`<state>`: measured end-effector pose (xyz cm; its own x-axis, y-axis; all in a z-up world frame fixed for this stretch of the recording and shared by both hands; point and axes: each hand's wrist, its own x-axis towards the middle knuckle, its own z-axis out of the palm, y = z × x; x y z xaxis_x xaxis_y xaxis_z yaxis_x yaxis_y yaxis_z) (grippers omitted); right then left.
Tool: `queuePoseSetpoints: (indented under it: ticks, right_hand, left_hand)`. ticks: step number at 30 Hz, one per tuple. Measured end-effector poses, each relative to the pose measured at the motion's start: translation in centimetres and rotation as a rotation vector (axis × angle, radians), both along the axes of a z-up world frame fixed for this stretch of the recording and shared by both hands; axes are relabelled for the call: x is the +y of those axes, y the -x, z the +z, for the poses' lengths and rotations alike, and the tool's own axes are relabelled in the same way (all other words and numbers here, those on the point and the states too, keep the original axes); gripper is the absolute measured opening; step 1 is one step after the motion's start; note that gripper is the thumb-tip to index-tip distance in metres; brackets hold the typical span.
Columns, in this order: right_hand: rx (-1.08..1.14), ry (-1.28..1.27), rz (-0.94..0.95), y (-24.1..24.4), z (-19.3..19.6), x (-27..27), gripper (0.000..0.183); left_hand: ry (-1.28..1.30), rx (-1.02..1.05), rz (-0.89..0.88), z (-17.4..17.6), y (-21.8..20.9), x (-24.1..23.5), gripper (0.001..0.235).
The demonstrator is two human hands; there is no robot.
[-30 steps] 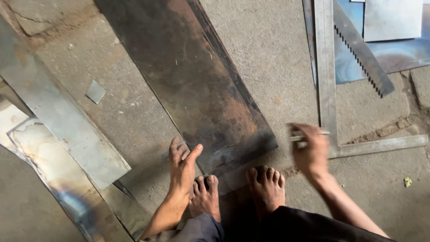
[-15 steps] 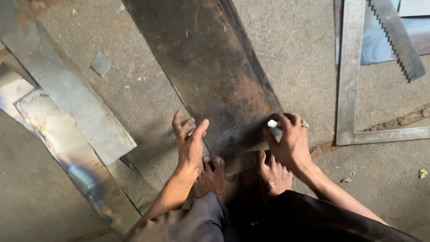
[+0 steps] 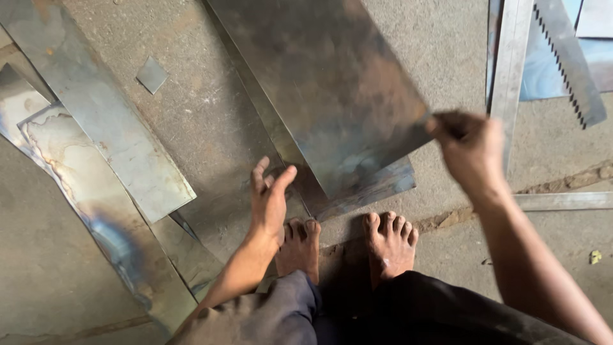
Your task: The person uses a large metal square and a piece of chalk to mark lines onto several rectangular metal sheets resting on a stone floor.
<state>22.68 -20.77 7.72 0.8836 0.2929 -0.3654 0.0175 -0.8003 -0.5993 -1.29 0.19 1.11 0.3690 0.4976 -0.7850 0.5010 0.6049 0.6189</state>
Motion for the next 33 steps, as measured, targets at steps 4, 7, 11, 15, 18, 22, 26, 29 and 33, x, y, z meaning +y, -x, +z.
queuePoseSetpoints:
  ticks: [4,7,11,15,18,22,26,29,33]
  right_hand:
    - [-0.262,0.177,0.211,2.9,-5.7,-2.2,0.027]
    - [-0.249,0.298,0.249,5.2,-6.3,-3.3,0.032]
    - [-0.103,0.332,0.205,5.6,-5.7,-2.3,0.036]
    - [0.142,0.252,0.082,3.7,-4.6,-1.7,0.042]
    - [0.213,0.078,0.046,2.8,-3.7,-2.2,0.04]
    - [0.28,0.133,-0.023,3.1,-3.3,-1.6,0.035]
    - [0.164,0.149,0.002,3.7,-4.1,-1.7,0.035]
    - [0.064,0.116,-0.005,4.1,-5.0,-2.1,0.037]
    - [0.073,0.016,-0.039,4.3,-5.3,-2.0,0.034]
  left_hand:
    - [-0.016,-0.086,0.05,-0.2,-0.4,-1.6,0.095]
    - [-0.035,-0.013,0.007,0.6,-0.5,-1.7,0.097]
    - [0.103,0.002,0.046,0.9,-0.9,-1.3,0.096]
    - [0.022,-0.116,0.14,-1.5,-1.1,-2.1,0.091]
    - [0.154,-0.154,0.216,-3.6,0.4,-2.0,0.076]
    - [0.19,0.038,0.132,-5.4,1.0,-1.2,0.067]
    - [0.153,-0.013,0.14,-6.4,1.0,-1.7,0.054]
    - [0.188,-0.025,0.132,-7.7,1.0,-1.3,0.046]
    - [-0.149,-0.066,-0.007,-10.5,0.5,-0.9,0.034]
